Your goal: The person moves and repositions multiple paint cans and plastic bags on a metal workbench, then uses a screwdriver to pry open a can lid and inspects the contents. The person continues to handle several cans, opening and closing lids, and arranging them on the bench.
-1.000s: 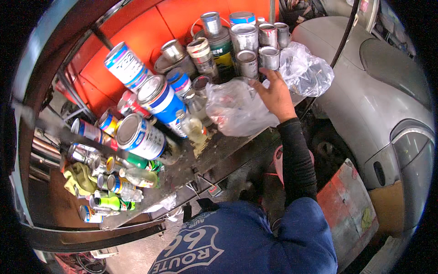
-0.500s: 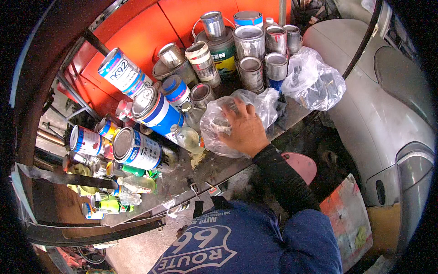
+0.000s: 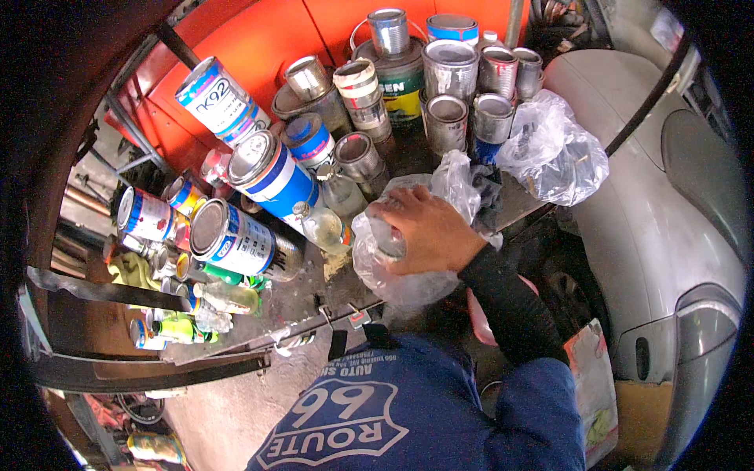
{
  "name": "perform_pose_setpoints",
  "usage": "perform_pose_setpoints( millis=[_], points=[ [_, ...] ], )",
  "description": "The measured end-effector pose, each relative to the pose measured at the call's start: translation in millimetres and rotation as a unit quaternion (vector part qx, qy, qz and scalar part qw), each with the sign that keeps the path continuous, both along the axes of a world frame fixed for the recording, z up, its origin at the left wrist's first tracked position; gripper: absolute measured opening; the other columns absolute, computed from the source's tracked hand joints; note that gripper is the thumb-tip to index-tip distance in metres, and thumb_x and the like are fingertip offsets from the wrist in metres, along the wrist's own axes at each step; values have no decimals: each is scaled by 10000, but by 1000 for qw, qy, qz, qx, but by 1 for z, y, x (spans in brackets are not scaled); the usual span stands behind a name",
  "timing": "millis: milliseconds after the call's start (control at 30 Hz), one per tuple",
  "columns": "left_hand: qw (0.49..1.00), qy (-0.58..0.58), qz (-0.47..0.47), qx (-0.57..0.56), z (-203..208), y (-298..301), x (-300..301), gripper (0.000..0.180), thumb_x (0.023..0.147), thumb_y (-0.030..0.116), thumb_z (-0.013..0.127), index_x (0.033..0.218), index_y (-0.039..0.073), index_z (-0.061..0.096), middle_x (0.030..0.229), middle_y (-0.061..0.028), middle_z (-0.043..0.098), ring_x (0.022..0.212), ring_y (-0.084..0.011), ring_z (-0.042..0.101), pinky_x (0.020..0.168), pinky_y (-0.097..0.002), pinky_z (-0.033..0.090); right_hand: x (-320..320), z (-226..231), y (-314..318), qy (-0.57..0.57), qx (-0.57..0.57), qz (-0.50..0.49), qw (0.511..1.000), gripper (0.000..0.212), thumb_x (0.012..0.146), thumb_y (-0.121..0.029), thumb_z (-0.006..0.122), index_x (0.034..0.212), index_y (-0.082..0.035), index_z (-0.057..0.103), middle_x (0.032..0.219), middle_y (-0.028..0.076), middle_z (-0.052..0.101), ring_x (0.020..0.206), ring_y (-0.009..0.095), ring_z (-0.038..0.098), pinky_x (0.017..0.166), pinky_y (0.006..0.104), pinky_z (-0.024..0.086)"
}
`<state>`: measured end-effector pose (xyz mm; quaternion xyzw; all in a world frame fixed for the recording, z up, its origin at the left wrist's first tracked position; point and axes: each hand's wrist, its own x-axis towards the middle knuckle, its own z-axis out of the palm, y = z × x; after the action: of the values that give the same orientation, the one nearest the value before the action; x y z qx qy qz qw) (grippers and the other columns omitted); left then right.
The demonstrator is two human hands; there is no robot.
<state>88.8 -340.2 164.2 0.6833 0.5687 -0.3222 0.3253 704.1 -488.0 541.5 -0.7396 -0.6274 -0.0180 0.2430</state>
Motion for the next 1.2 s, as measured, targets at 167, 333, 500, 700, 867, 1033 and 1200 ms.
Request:
perform_pose_setpoints(
  millis=[167, 333, 500, 700, 867, 1033, 1200],
  points=[
    [1000, 0, 19, 7, 5, -20, 13, 763, 701, 644, 790, 1370, 327, 605, 1520, -278, 353, 1381, -504, 326, 1123, -651, 311, -13, 8, -18, 12, -34, 4, 999, 899, 659, -497, 837, 1432, -143, 546, 1395, 207, 533, 1218, 420, 538, 981, 523, 514],
    [1000, -6, 25, 8, 7, -27, 35, 760, 699, 647, 789, 1368, 335, 607, 1525, -275, 350, 1385, -504, 322, 1128, -646, 308, -10, 11, -20, 28, -37, 34, 998, 915, 644, -469, 853, 1450, -169, 540, 1407, 189, 521, 1206, 424, 540, 993, 510, 509],
    [999, -15, 42, 8, 7, -34, 50, 757, 698, 651, 787, 1366, 342, 608, 1529, -272, 347, 1389, -504, 318, 1133, -641, 304, -4, 12, -17, 20, -68, 94, 993, 889, 656, -473, 842, 1435, -161, 551, 1420, 195, 518, 1202, 433, 543, 978, 525, 510],
    [998, -13, 59, 3, 3, -46, 59, 754, 696, 655, 785, 1364, 351, 610, 1535, -269, 343, 1395, -504, 313, 1139, -634, 300, -4, 7, -8, 33, -47, 78, 995, 892, 682, -511, 804, 1443, -126, 543, 1403, 245, 528, 1156, 449, 569, 930, 526, 525],
    [997, -7, 74, -6, -2, -60, 57, 751, 695, 658, 784, 1362, 359, 611, 1540, -266, 340, 1399, -503, 309, 1144, -629, 296, -14, 3, -11, 42, -32, 44, 998, 874, 700, -505, 797, 1448, -135, 538, 1397, 238, 528, 1161, 446, 567, 936, 535, 520],
    [996, -7, 93, -12, -8, -75, 52, 748, 694, 662, 782, 1360, 367, 613, 1545, -263, 337, 1404, -503, 304, 1149, -624, 293, -18, 5, -11, 16, -16, 34, 999, 856, 710, -504, 796, 1445, -150, 539, 1401, 223, 522, 1156, 435, 566, 952, 536, 511],
    [995, -12, 99, -21, -16, -78, 54, 745, 692, 666, 781, 1358, 375, 614, 1550, -260, 334, 1408, -503, 300, 1154, -619, 290, -19, 7, -8, 27, -19, 28, 999, 860, 706, -514, 803, 1436, -140, 543, 1384, 217, 526, 1156, 438, 565, 945, 547, 508]
  ],
)
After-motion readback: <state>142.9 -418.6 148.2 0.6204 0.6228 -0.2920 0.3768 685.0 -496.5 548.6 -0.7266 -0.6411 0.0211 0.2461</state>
